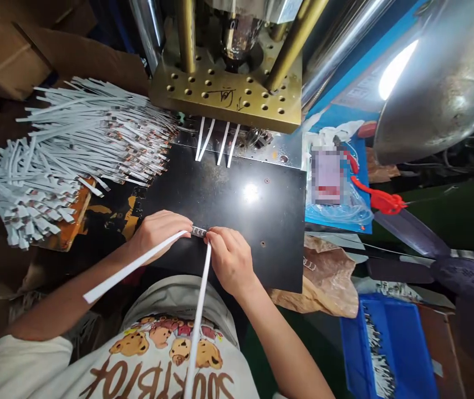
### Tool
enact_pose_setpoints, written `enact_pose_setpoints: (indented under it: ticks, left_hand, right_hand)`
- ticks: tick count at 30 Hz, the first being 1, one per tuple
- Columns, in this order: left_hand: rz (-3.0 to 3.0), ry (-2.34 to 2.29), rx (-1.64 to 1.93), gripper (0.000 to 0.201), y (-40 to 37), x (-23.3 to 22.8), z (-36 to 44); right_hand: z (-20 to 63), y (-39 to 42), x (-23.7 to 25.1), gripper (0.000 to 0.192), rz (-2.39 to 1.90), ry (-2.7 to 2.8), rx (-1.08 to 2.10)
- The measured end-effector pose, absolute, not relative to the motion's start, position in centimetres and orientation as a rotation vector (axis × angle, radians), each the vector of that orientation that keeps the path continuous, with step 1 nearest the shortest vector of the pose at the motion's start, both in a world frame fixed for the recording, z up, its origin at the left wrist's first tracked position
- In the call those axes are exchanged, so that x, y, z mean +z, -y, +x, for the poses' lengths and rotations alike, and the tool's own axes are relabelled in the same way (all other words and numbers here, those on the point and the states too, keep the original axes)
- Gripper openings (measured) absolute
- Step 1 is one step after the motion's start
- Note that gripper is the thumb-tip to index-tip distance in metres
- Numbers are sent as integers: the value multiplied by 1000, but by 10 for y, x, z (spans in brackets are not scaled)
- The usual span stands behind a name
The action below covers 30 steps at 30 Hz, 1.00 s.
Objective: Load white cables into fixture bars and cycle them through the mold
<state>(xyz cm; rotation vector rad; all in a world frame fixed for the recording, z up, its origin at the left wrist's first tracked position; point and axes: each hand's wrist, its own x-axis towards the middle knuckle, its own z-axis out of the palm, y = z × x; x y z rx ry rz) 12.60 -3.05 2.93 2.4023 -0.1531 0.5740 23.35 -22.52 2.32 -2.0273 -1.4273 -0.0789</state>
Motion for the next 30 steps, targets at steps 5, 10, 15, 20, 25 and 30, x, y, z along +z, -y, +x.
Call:
enact_pose_setpoints:
  ticks: [5, 10, 15, 20, 25, 30]
  left_hand:
    - [2603, 184, 559, 16, 33, 33, 128]
    - [2698, 161, 578, 22, 35, 29, 130]
    - [2836, 116, 448, 16, -18, 50, 110]
    - [3292, -221, 179, 24, -99, 75, 78]
    - [3413, -55, 94, 21, -131, 74, 71]
    - [3081, 21, 277, 16, -132, 90, 76]
  right_hand:
    - [239, 220, 21, 13, -1994, 1587, -53]
    - [269, 218, 28, 14, -1854, 1715, 88]
    - [311, 170, 58, 34, -1770, 1908, 589]
    - [283, 60, 65, 13, -1977, 1946, 476]
    - [240, 13, 67, 19, -2203, 2133, 297]
    - [262, 77, 65, 17, -2315, 2194, -40]
